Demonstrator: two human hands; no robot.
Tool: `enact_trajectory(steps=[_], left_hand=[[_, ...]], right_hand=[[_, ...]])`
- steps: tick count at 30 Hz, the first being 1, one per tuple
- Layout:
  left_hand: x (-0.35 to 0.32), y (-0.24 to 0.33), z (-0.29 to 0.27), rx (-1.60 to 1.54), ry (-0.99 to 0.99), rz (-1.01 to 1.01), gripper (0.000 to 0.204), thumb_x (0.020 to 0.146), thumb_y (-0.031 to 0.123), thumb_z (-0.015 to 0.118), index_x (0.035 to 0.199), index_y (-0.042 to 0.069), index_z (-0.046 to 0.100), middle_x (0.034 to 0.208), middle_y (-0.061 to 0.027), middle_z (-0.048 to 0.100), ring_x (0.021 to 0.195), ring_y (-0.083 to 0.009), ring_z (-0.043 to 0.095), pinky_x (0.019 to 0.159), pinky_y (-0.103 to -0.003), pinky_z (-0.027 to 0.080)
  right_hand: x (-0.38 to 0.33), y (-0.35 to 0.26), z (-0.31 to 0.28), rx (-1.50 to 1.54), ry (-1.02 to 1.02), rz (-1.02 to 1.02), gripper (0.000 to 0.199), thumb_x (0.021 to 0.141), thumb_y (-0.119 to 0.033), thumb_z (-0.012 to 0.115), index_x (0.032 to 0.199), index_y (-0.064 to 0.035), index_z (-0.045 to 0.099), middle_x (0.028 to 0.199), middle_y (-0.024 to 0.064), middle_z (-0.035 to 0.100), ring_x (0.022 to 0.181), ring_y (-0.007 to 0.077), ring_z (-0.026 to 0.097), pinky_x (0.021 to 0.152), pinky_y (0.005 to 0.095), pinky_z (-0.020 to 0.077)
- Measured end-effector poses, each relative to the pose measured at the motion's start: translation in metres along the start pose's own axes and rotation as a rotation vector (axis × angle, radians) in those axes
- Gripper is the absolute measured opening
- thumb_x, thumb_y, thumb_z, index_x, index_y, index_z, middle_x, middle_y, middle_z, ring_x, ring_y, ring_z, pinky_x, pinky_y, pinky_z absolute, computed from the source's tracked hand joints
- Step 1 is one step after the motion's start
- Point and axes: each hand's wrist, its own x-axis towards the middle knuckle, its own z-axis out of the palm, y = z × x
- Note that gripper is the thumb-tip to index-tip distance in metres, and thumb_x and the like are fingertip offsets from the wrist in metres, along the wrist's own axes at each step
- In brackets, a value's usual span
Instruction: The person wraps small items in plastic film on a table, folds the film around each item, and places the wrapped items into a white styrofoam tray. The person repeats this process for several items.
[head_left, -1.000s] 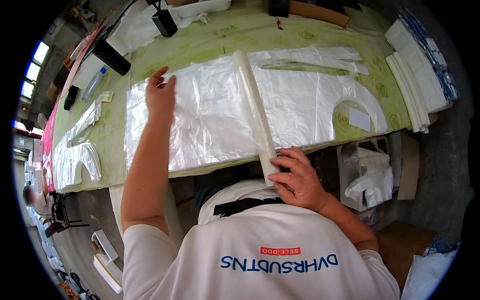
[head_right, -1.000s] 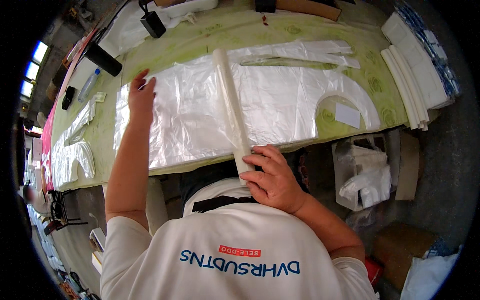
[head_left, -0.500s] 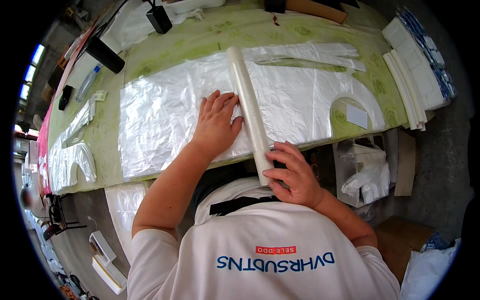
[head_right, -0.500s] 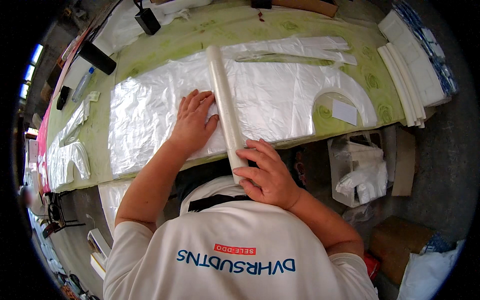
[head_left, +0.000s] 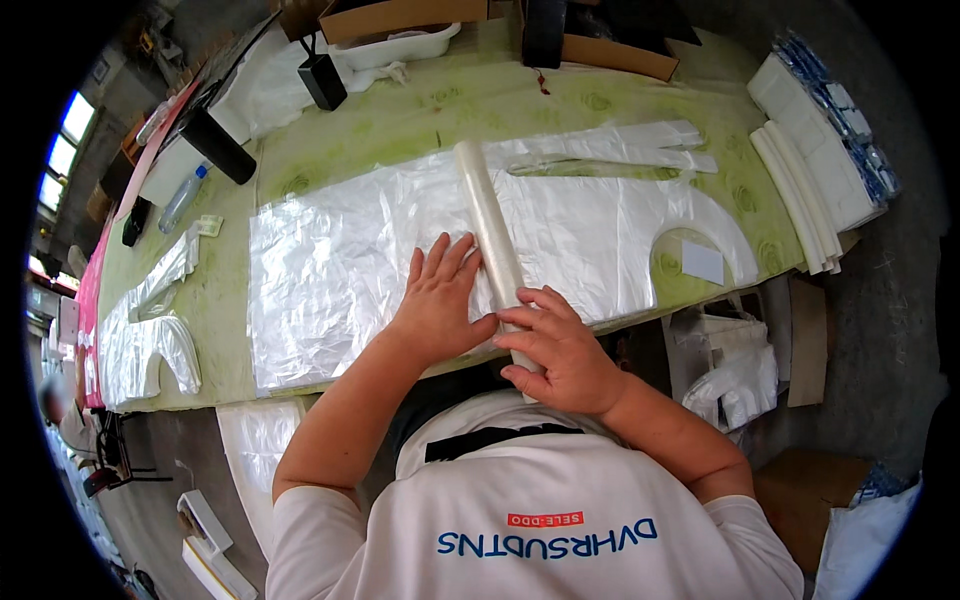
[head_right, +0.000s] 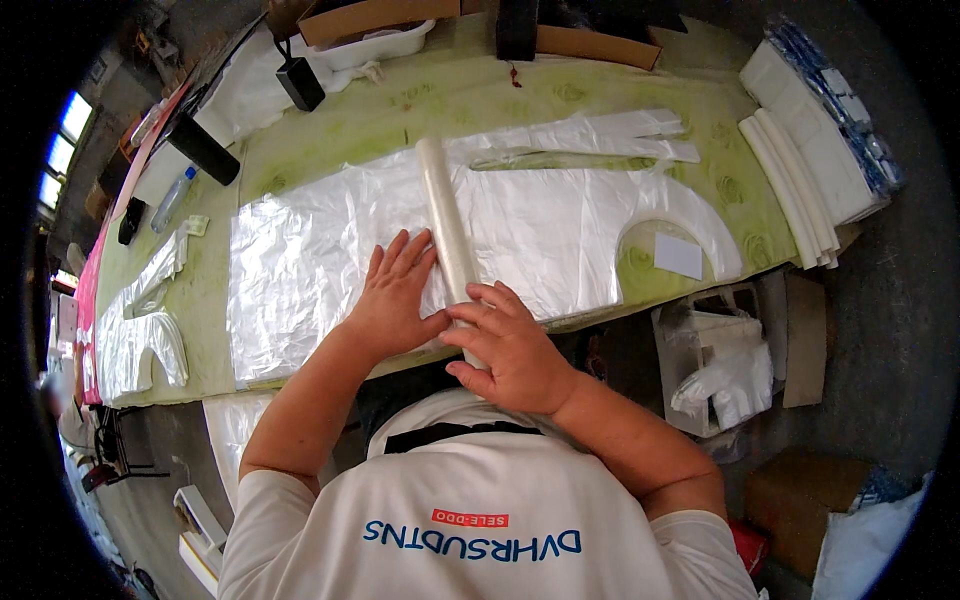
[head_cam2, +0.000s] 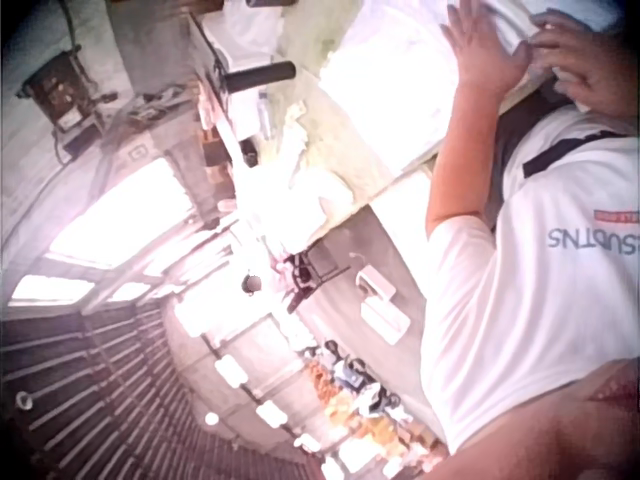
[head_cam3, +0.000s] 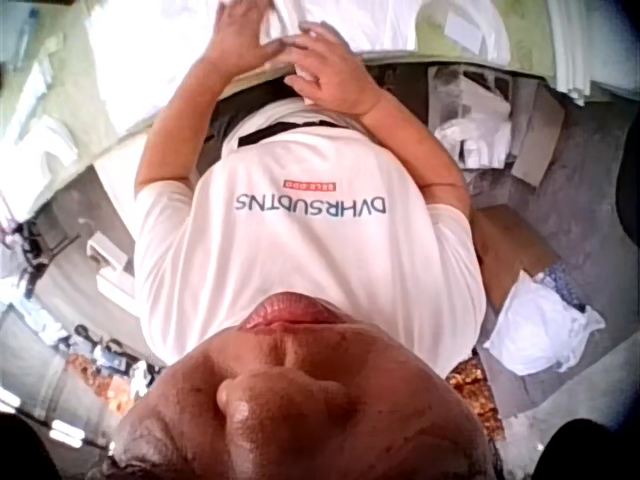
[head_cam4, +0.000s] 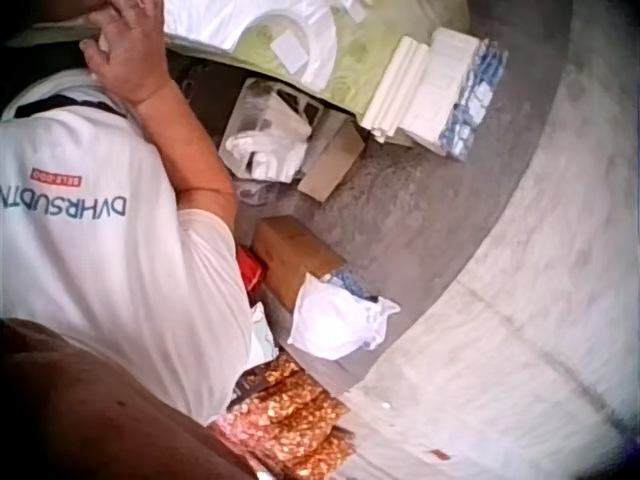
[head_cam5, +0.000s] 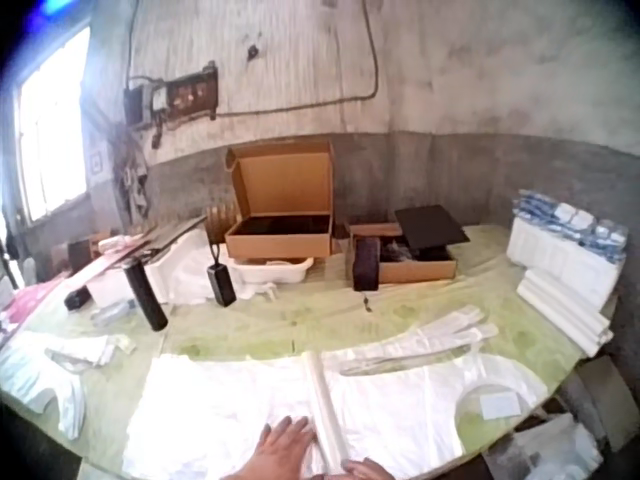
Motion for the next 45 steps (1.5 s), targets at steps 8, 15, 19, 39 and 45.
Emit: enact_trajectory(steps=[8,15,19,39,45], left_hand=[[0.019,0.002,-0.02,-0.243,0.316,0.217,0.043,0.089,0.019,0.068,0.13,0.011,0.064,0.149,-0.0148,0.05,0.141,-0.043,0.041,0.115,-0.055,0.033],[0.021,-0.01,-0.012,-0.212,0.403,0.18,0.04,0.092,0.025,0.071,0.127,0.008,0.066,0.15,-0.0189,0.049,0.144,-0.0453,0.037,0.117,-0.052,0.034],[0.003,0.011,-0.011,-0.125,0.129,0.046,0.058,0.088,0.027,0.073,0.141,0.01,0.057,0.162,-0.0225,0.031,0.154,-0.0439,0.016,0.122,-0.052,0.024],[-0.015,-0.023,0.015,-0.532,0.425,0.002,0.05,0.088,0.011,0.064,0.135,0.004,0.05,0.16,-0.0223,0.032,0.152,-0.0424,0.023,0.122,-0.049,0.024],[-0.02,-0.013,-0.033,-0.691,0.559,0.268,0.036,0.089,0.01,0.051,0.122,0.005,0.063,0.137,-0.0197,0.06,0.14,-0.0433,0.043,0.119,-0.055,0.026]], right_hand=[[0.012,-0.012,0.001,-0.037,-0.041,0.012,0.036,0.081,-0.023,0.078,0.114,-0.0111,0.068,0.127,0.012,0.061,0.129,0.0393,0.049,0.112,0.059,0.034],[0.008,0.009,-0.006,-0.209,0.173,0.109,0.037,0.083,-0.022,0.075,0.117,-0.0111,0.066,0.13,0.0162,0.059,0.128,0.0428,0.048,0.111,0.0583,0.0345],[0.016,0.051,-0.005,-0.442,0.222,0.252,0.049,0.082,-0.027,0.077,0.128,-0.0148,0.065,0.143,0.0248,0.046,0.133,0.0499,0.039,0.111,0.0613,0.0312],[0.105,0.072,0.017,-0.284,0.155,0.116,0.062,0.084,-0.027,0.072,0.139,-0.0038,0.056,0.147,0.0121,0.052,0.142,0.0365,0.039,0.119,0.0619,0.0235],[0.094,0.001,0.048,-0.026,-0.22,-0.071,0.043,0.08,-0.017,0.074,0.122,-0.0075,0.067,0.129,0.0117,0.064,0.131,0.0349,0.05,0.11,0.055,0.0375]])
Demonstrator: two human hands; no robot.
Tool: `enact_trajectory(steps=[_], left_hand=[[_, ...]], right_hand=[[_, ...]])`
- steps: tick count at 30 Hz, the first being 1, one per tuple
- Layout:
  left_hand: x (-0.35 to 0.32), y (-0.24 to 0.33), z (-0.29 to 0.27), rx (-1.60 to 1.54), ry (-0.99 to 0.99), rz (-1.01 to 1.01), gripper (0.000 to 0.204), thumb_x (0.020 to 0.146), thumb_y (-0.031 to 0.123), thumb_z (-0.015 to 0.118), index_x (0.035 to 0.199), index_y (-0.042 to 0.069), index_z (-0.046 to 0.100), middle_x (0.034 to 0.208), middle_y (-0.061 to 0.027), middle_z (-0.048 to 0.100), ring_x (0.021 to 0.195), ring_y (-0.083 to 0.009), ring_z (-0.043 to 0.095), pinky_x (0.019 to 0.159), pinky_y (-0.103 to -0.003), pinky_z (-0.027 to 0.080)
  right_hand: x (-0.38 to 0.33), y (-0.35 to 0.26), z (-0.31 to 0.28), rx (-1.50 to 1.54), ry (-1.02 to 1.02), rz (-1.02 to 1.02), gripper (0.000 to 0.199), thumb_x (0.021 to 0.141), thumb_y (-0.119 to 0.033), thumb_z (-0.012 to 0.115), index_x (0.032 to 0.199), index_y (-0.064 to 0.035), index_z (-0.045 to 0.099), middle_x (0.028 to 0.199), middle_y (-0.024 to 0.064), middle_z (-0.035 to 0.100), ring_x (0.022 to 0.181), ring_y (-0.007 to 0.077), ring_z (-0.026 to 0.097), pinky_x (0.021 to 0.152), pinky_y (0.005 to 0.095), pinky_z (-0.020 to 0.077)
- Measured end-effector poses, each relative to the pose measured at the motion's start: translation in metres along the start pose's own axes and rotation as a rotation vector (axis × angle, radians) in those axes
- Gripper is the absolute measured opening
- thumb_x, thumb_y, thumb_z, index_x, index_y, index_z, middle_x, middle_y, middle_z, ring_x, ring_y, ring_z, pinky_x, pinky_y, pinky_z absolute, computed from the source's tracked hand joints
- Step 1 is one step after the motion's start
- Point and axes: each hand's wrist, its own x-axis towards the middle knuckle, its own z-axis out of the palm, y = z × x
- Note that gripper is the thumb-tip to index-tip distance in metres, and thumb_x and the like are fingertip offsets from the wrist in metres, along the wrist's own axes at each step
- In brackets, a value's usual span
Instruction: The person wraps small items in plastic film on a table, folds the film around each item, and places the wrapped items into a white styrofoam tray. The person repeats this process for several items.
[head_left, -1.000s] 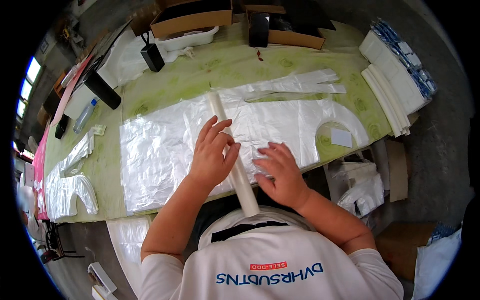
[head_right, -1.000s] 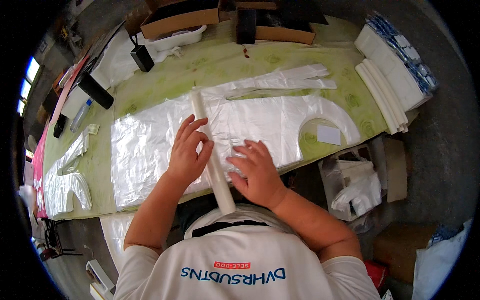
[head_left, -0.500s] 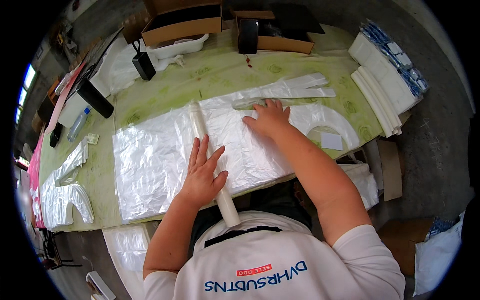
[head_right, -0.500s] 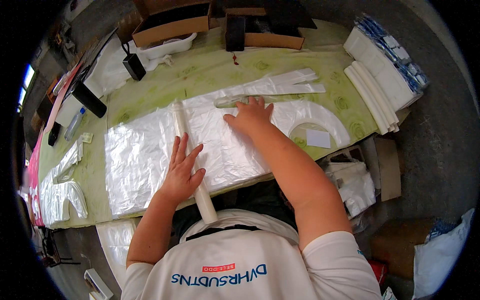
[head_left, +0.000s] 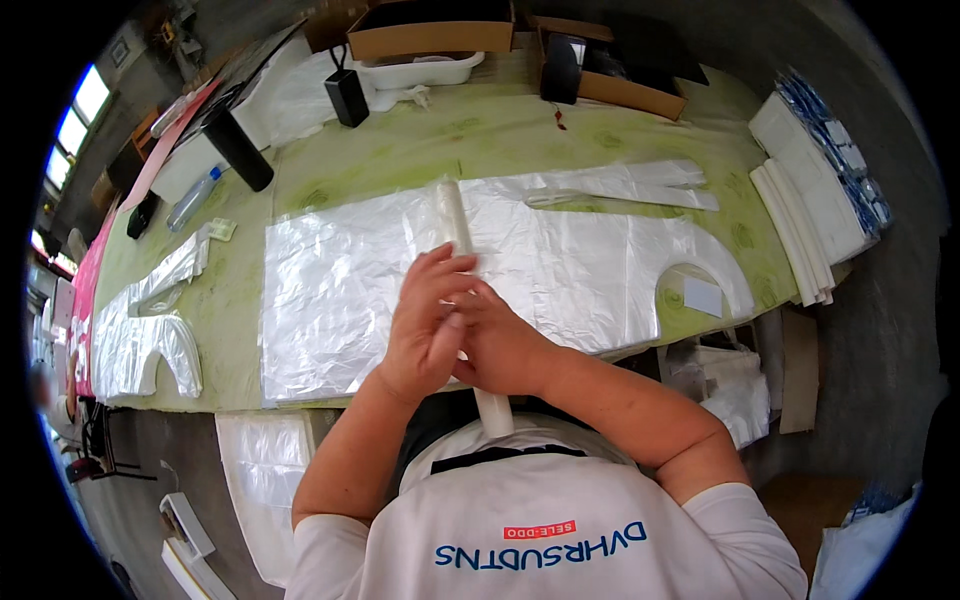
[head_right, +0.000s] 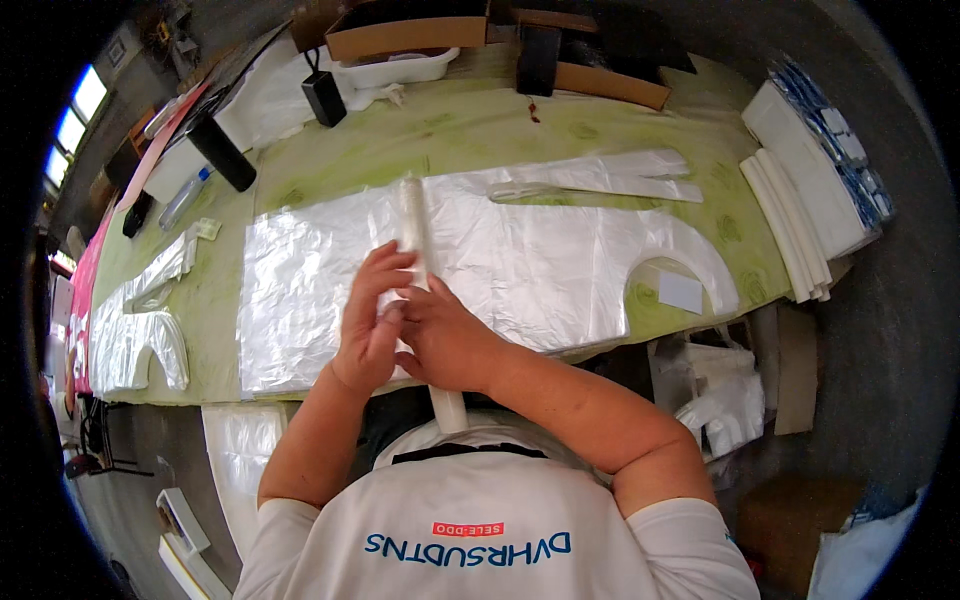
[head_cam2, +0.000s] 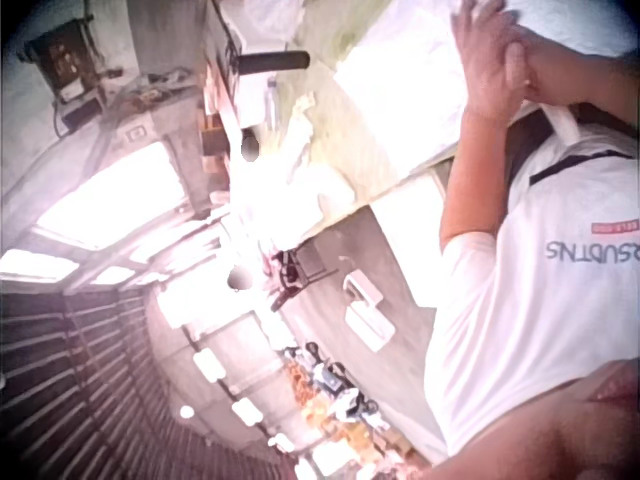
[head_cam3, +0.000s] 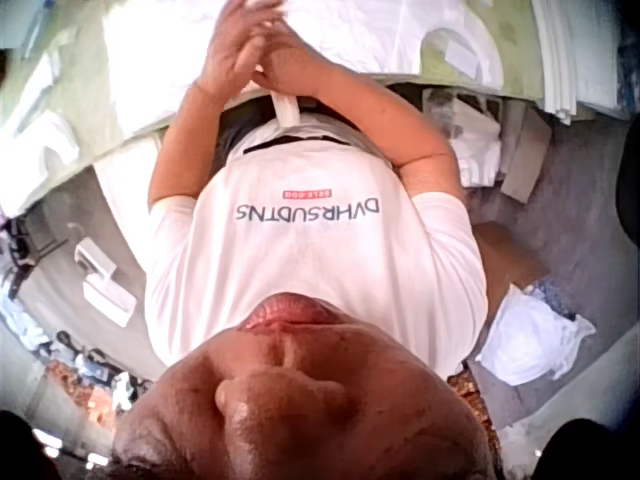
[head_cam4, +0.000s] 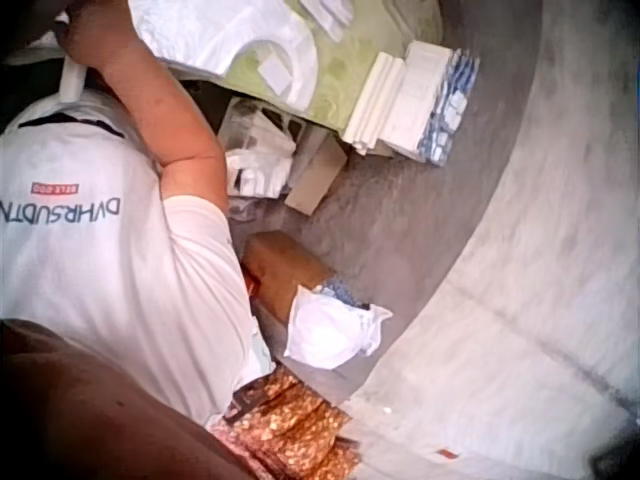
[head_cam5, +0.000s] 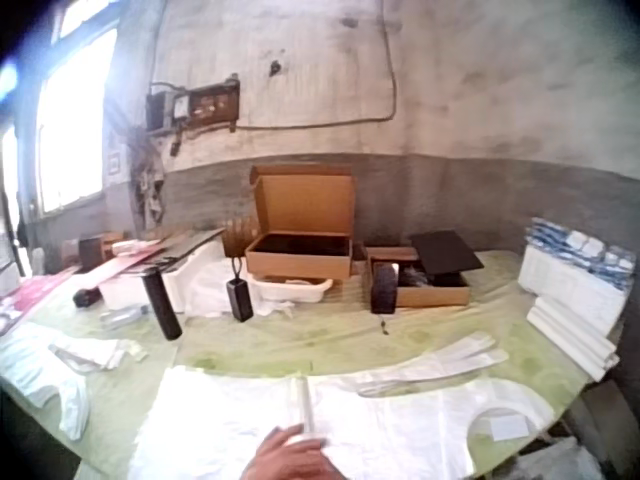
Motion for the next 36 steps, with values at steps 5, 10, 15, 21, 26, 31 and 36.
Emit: enact_trajectory(steps=[5,10,15,21,26,31,36], left_hand=[[0.011,-0.002,-0.018,0.314,-0.509,-0.175,0.042,0.098,0.033,0.048,0.13,0.012,0.067,0.142,-0.0094,0.059,0.146,-0.0391,0.038,0.121,-0.058,0.022],[-0.019,-0.028,-0.043,0.328,-0.315,-0.192,0.028,0.097,0.028,0.057,0.114,0.01,0.07,0.132,-0.0088,0.064,0.139,-0.0396,0.045,0.117,-0.056,0.029],[-0.014,-0.009,-0.048,0.315,-0.158,-0.024,0.02,0.094,0.022,0.061,0.108,0.012,0.072,0.128,-0.0073,0.066,0.138,-0.0386,0.046,0.117,-0.056,0.029],[-0.018,-0.013,-0.044,0.347,-0.493,-0.121,0.036,0.095,0.034,0.058,0.123,0.015,0.069,0.149,-0.0093,0.054,0.149,-0.0408,0.033,0.121,-0.062,0.015],[-0.039,-0.005,-0.081,0.743,-0.251,-0.175,0.023,0.085,0.026,0.074,0.101,0.012,0.067,0.141,-0.0107,0.057,0.148,-0.0427,0.032,0.121,-0.058,0.022],[-0.037,0.039,-0.065,0.592,-0.414,-0.242,0.059,0.078,0.026,0.081,0.133,0.014,0.063,0.154,-0.0133,0.046,0.15,-0.0413,0.029,0.122,-0.058,0.024],[-0.074,0.019,-0.104,0.814,-0.436,-0.482,0.071,0.076,0.002,0.059,0.146,0.005,0.05,0.162,-0.0186,0.034,0.153,-0.0444,0.021,0.124,-0.055,0.019]], right_hand=[[-0.008,-0.009,-0.002,0.13,-0.001,0.016,0.027,0.081,-0.01,0.071,0.107,-0.0057,0.07,0.122,0.0144,0.066,0.118,0.0355,0.057,0.105,0.0491,0.0439],[-0.047,-0.017,0.001,0.046,0.167,-0.054,0.021,0.084,-0.013,0.072,0.105,-0.0092,0.072,0.125,0.0142,0.063,0.127,0.0374,0.054,0.11,0.0567,0.0398],[-0.037,-0.037,0.018,0.143,0.071,-0.146,0.016,0.084,-0.014,0.073,0.099,-0.0092,0.074,0.12,0.0119,0.065,0.123,0.0373,0.055,0.111,0.0547,0.0391],[-0.021,-0.057,0.034,0.311,-0.017,-0.291,0.015,0.084,-0.013,0.073,0.099,-0.0078,0.073,0.112,0.011,0.067,0.116,0.0332,0.058,0.109,0.0519,0.0391],[-0.046,-0.054,0.017,0.346,-0.029,-0.247,0.022,0.084,-0.011,0.075,0.105,-0.0082,0.074,0.111,0.0106,0.068,0.117,0.0333,0.059,0.112,0.0531,0.0394],[-0.053,-0.049,0.017,0.38,-0.017,-0.247,0.024,0.083,-0.009,0.075,0.106,-0.0085,0.073,0.112,0.0102,0.068,0.116,0.0333,0.06,0.112,0.0532,0.0398],[-0.06,-0.045,0.015,0.387,-0.002,-0.234,0.024,0.083,-0.008,0.074,0.107,-0.0088,0.073,0.113,0.0104,0.068,0.117,0.0328,0.06,0.112,0.0534,0.0407]])
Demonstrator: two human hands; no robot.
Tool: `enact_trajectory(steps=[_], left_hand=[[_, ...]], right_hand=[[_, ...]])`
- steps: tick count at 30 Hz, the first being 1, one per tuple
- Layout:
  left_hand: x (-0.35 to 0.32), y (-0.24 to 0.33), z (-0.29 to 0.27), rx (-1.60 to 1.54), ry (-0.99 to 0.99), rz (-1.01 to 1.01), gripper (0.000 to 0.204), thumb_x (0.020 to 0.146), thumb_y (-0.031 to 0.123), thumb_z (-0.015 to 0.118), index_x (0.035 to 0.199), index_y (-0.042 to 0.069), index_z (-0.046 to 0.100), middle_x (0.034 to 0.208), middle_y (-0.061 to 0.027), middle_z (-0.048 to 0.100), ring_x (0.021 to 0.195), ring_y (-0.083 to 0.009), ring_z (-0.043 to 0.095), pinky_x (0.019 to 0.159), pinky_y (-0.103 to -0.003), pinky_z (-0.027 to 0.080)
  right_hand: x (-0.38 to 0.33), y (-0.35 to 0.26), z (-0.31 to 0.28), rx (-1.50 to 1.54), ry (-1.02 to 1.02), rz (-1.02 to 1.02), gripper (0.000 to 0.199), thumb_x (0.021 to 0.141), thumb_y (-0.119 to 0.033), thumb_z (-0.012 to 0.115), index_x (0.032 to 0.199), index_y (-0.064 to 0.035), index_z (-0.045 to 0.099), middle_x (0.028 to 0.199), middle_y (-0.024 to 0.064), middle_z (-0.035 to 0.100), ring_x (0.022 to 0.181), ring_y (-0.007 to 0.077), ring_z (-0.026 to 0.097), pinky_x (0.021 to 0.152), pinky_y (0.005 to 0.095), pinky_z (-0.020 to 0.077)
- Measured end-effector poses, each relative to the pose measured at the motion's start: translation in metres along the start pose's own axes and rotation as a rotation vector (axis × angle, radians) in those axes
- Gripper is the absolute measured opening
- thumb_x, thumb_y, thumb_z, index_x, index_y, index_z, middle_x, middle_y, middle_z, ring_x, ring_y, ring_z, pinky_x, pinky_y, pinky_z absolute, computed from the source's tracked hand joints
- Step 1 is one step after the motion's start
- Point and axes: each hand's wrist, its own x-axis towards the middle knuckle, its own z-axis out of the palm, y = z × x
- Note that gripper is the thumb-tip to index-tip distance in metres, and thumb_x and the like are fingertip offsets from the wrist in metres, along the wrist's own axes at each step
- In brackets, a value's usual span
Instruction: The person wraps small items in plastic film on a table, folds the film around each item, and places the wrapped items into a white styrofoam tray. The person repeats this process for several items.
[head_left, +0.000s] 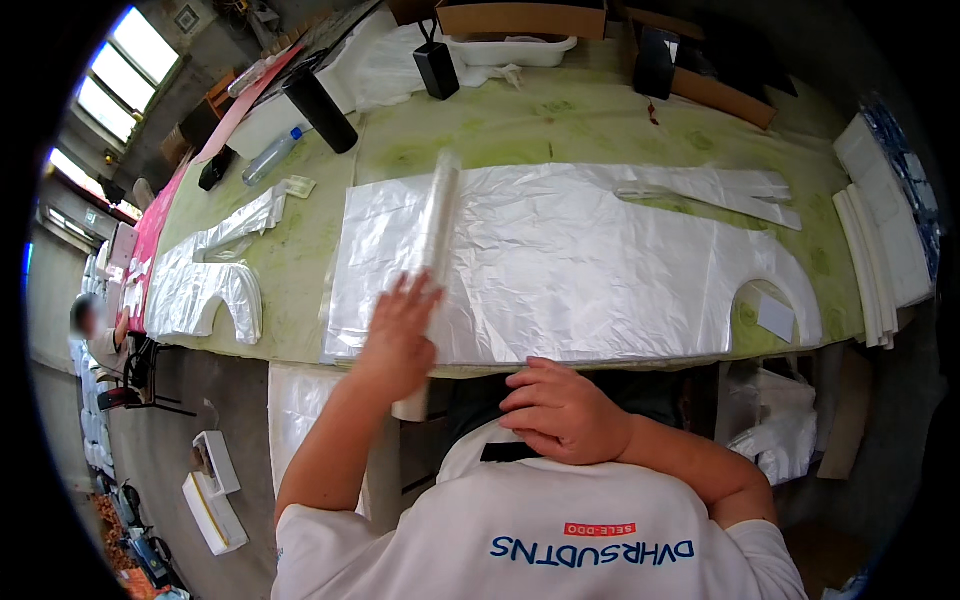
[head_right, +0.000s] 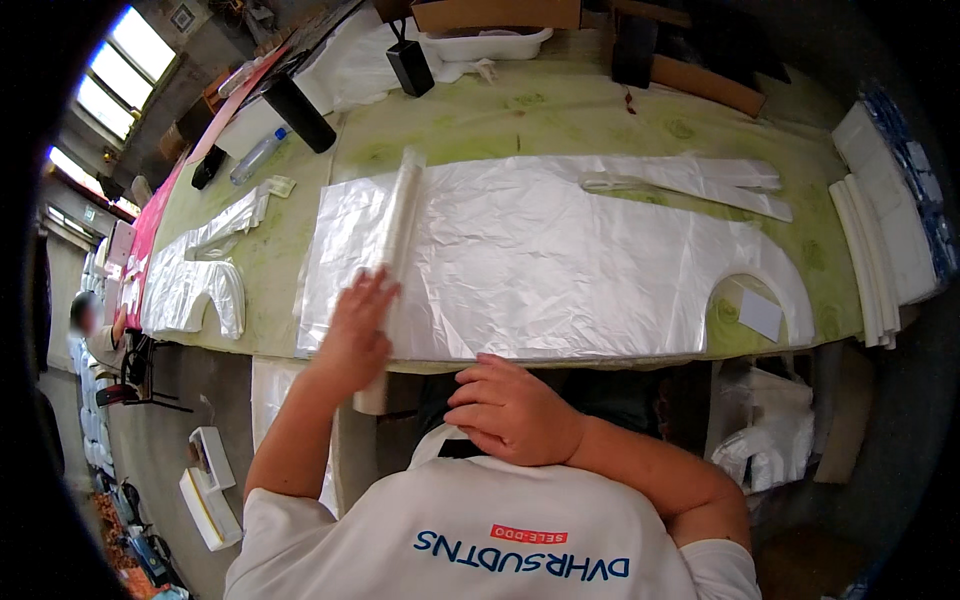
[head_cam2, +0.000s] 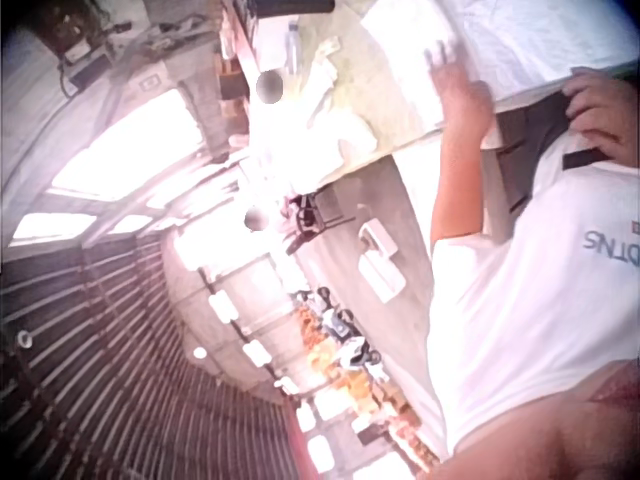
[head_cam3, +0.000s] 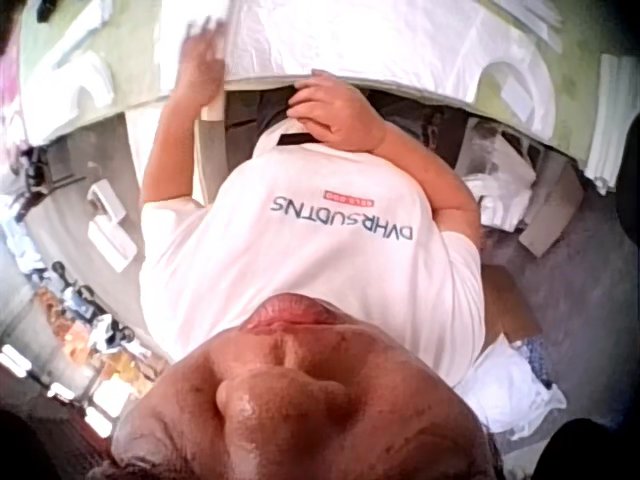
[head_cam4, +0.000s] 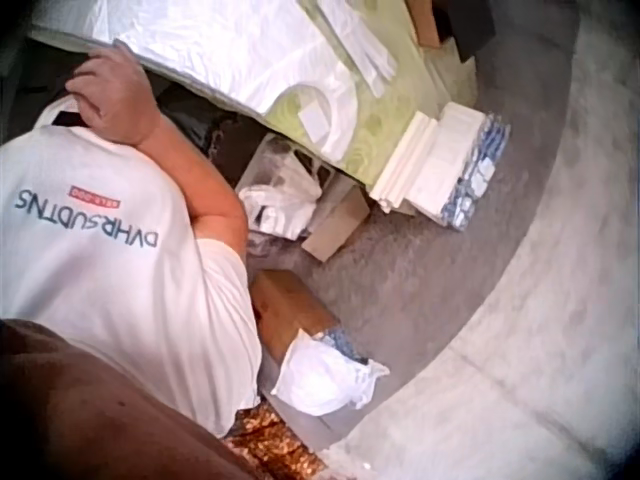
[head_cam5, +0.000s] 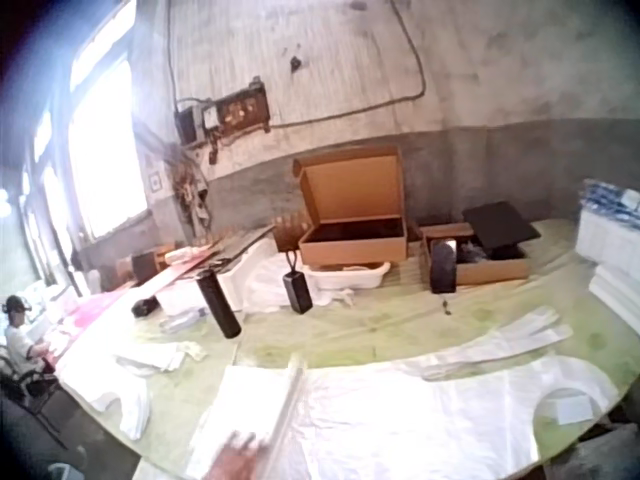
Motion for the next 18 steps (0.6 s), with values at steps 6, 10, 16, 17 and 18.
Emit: enact_trajectory(steps=[6,10,16,17,18], left_hand=[[-0.014,0.012,-0.009,-0.111,0.32,-0.135,0.063,0.089,0.012,0.065,0.149,0.003,0.047,0.161,-0.0208,0.034,0.152,-0.0423,0.024,0.123,-0.05,0.023],[-0.004,-0.014,0.004,0.097,0.237,-0.324,0.069,0.086,0.021,0.073,0.147,0.002,0.048,0.16,-0.0192,0.036,0.149,-0.041,0.032,0.122,-0.048,0.027],[0.005,-0.025,0.001,0.193,0.248,-0.414,0.069,0.084,0.011,0.067,0.15,0.013,0.046,0.157,-0.0201,0.04,0.14,-0.0429,0.041,0.118,-0.048,0.034],[0.006,-0.028,0.0,0.165,0.231,-0.43,0.07,0.084,0.01,0.066,0.15,0.015,0.046,0.156,-0.0203,0.04,0.139,-0.0434,0.043,0.117,-0.048,0.035],[0.008,-0.031,-0.001,0.136,0.214,-0.447,0.07,0.084,0.008,0.065,0.151,0.017,0.045,0.156,-0.0204,0.041,0.137,-0.0438,0.044,0.115,-0.048,0.037]], right_hand=[[-0.006,0.005,-0.001,0.009,0.046,0.025,0.024,0.083,-0.007,0.074,0.107,-0.0093,0.073,0.112,0.0096,0.068,0.117,0.0321,0.06,0.111,0.0528,0.0413],[-0.004,0.002,-0.002,0.02,0.03,-0.019,0.023,0.083,-0.006,0.074,0.106,-0.0091,0.073,0.11,0.0088,0.068,0.114,0.0322,0.061,0.109,0.0514,0.0438],[-0.014,0.006,-0.003,-0.029,0.104,0.034,0.022,0.082,-0.005,0.074,0.104,-0.0085,0.074,0.108,0.0081,0.069,0.111,0.0311,0.062,0.106,0.0502,0.0457],[-0.015,0.005,-0.003,-0.029,0.104,0.037,0.022,0.082,-0.005,0.074,0.104,-0.0084,0.074,0.108,0.0081,0.069,0.111,0.0308,0.063,0.107,0.0501,0.0457],[-0.016,0.005,-0.003,-0.03,0.103,0.041,0.022,0.082,-0.005,0.074,0.104,-0.0084,0.074,0.108,0.0083,0.07,0.111,0.0306,0.063,0.107,0.0501,0.0458]])
